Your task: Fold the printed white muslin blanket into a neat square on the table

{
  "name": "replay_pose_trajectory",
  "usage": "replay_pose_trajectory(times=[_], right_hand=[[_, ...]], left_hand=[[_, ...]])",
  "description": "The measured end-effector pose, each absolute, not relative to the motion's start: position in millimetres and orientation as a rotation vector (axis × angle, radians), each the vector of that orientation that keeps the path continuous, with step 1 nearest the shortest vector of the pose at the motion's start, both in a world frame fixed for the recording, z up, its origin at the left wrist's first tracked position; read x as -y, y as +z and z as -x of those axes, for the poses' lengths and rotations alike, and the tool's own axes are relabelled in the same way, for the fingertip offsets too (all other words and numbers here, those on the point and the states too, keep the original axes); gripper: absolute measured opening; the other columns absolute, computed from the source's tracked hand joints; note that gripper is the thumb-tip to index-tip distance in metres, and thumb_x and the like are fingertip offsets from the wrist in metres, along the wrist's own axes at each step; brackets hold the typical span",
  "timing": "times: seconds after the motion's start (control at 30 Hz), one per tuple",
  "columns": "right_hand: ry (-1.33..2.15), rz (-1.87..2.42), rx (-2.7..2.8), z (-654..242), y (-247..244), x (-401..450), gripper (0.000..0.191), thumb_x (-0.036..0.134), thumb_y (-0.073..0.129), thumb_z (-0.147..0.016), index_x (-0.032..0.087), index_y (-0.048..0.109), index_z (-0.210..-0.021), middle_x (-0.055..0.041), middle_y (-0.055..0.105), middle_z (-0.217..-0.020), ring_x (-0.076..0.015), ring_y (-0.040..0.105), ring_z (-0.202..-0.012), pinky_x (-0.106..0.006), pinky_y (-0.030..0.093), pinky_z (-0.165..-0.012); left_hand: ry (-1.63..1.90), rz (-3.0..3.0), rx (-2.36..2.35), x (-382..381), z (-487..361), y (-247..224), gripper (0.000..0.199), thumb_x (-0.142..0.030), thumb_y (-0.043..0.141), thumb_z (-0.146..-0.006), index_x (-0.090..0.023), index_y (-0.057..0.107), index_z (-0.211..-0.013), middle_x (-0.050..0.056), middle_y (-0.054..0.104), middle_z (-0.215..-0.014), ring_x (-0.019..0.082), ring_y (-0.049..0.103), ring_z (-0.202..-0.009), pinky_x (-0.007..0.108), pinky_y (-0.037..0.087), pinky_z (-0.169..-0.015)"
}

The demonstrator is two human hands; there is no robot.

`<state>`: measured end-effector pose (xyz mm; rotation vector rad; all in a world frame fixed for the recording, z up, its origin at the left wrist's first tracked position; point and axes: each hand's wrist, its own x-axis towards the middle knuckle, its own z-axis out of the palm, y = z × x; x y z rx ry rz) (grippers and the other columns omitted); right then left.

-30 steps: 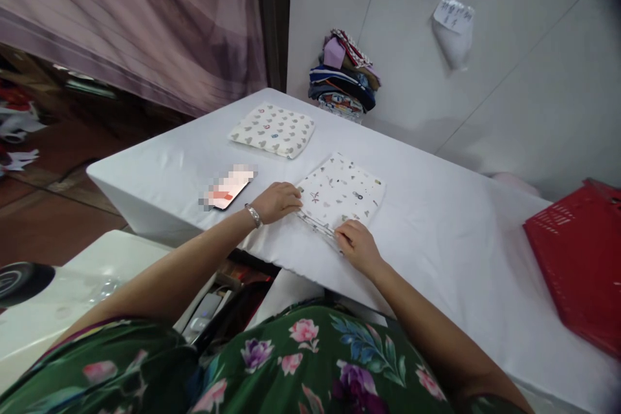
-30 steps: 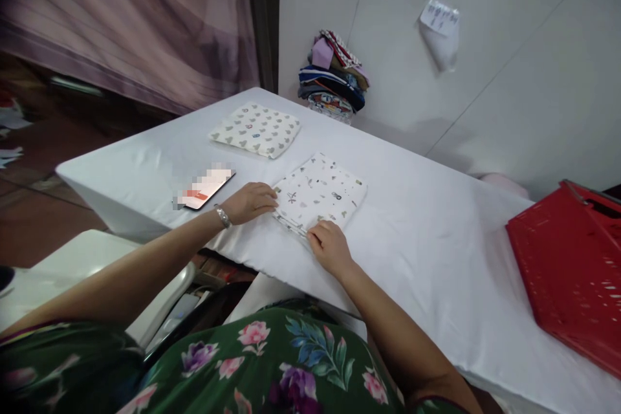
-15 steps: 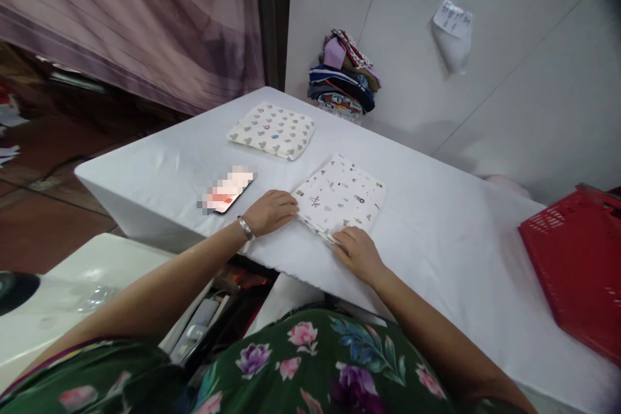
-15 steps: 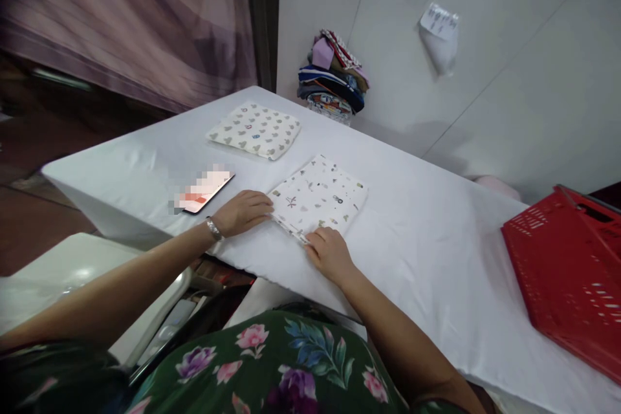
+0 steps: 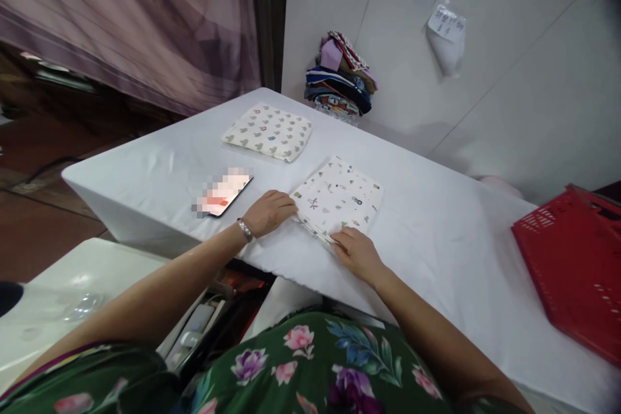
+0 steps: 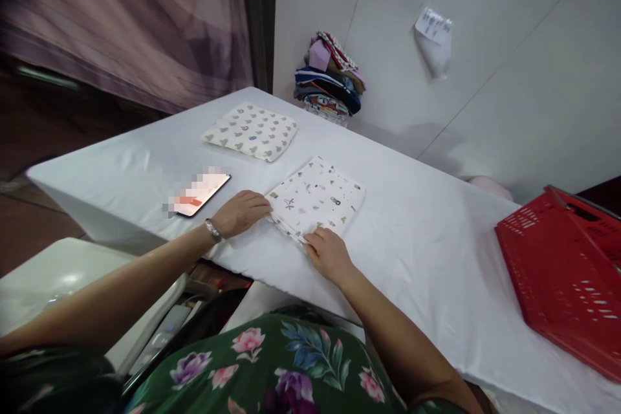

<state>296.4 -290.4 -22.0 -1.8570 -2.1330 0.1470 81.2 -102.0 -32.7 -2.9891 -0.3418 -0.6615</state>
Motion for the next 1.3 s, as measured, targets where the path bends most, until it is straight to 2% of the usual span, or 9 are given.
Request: replay_pose_trajectory(times=[0.37, 0.53, 0.67, 0.8, 0.87, 0.93, 1.07, 1.2, 1.3], right_hand=[[-0.021, 1.905, 2.238, -289, -26, 293, 0.023, 0.021, 0.041, -0.089, 0.018, 0.062, -0.099, -0.0075, 0.058, -0.088, -0.0181, 0.049, -0.082, -0.029, 0.038, -0.072], [-0.135, 1.901, 2.287, -283, -28, 299, 0.025, 0.019, 0.042, -0.088, 0.016, 0.06, -0.105, -0.0082, 0.058, -0.092, -0.0189, 0.046, -0.081, -0.031, 0.035, -0.071], [-0.239, 1.849, 2.288, -282, -39, 306, 0.031, 0.021, 0.044, -0.087, 0.015, 0.054, -0.115, -0.0105, 0.056, -0.098, -0.0207, 0.044, -0.086, -0.034, 0.034, -0.075], [-0.334, 1.844, 2.282, -281, -52, 308, 0.035, 0.012, 0.043, -0.085, 0.016, 0.052, -0.119, -0.0115, 0.055, -0.099, -0.0212, 0.044, -0.086, -0.035, 0.034, -0.075], [-0.365, 1.849, 2.267, -281, -56, 307, 0.036, 0.012, 0.043, -0.084, 0.015, 0.052, -0.119, -0.0117, 0.055, -0.098, -0.0213, 0.044, -0.085, -0.036, 0.034, -0.075], [-0.375, 1.847, 2.242, -281, -59, 307, 0.037, 0.012, 0.044, -0.084, 0.016, 0.052, -0.12, -0.0115, 0.055, -0.097, -0.0212, 0.044, -0.085, -0.036, 0.034, -0.075], [-0.3, 1.822, 2.214, -278, -62, 312, 0.042, 0.009, 0.044, -0.082, 0.017, 0.048, -0.124, -0.0118, 0.055, -0.101, -0.0214, 0.045, -0.089, -0.037, 0.036, -0.078], [-0.111, 1.782, 2.176, -275, -51, 323, 0.047, 0.008, 0.045, -0.079, 0.016, 0.047, -0.125, -0.0124, 0.053, -0.112, -0.0232, 0.044, -0.101, -0.039, 0.037, -0.087], [0.129, 1.759, 2.106, -278, -29, 319, 0.038, 0.015, 0.049, -0.079, 0.019, 0.053, -0.117, -0.0097, 0.055, -0.109, -0.0211, 0.047, -0.101, -0.037, 0.041, -0.087]], left_hand=[[-0.631, 3.032, 0.391, 104, -78, -36, 0.026, -0.024, 0.038, -0.089, -0.023, 0.063, -0.096, 0.002, 0.064, -0.101, 0.016, 0.053, -0.097, 0.033, 0.039, -0.084], [-0.769, 3.136, 0.515, 104, -74, -39, 0.028, -0.032, 0.039, -0.089, -0.022, 0.064, -0.096, 0.004, 0.065, -0.101, 0.016, 0.055, -0.097, 0.034, 0.041, -0.084], [-0.828, 3.14, 0.737, 105, -82, -36, 0.035, -0.037, 0.035, -0.089, -0.02, 0.065, -0.083, 0.004, 0.066, -0.089, 0.016, 0.056, -0.088, 0.031, 0.043, -0.078], [-0.596, 2.984, 1.13, 112, -112, -17, 0.04, -0.04, 0.037, -0.087, -0.018, 0.062, -0.066, 0.006, 0.063, -0.073, 0.018, 0.057, -0.072, 0.032, 0.043, -0.067], [-0.594, 2.935, 1.122, 120, -133, -8, 0.036, -0.039, 0.038, -0.087, -0.017, 0.064, -0.074, 0.007, 0.064, -0.082, 0.019, 0.058, -0.078, 0.034, 0.043, -0.071], [-0.654, 2.975, 0.945, 126, -152, -6, 0.032, -0.038, 0.039, -0.086, -0.018, 0.064, -0.092, 0.008, 0.063, -0.103, 0.021, 0.055, -0.098, 0.036, 0.041, -0.084], [-0.475, 3.082, 1.0, 125, -170, -21, 0.049, -0.048, 0.041, -0.083, -0.021, 0.048, -0.124, 0.007, 0.038, -0.14, 0.024, 0.028, -0.13, 0.044, 0.023, -0.105], [-0.23, 3.104, 1.293, 113, -166, -37, 0.064, -0.059, 0.031, -0.082, -0.023, 0.036, -0.134, 0.004, 0.022, -0.148, 0.026, 0.014, -0.136, 0.051, 0.015, -0.106], [-0.232, 3.098, 1.276, 112, -164, -40, 0.065, -0.059, 0.029, -0.082, -0.023, 0.034, -0.136, 0.004, 0.02, -0.148, 0.026, 0.01, -0.137, 0.051, 0.013, -0.106]])
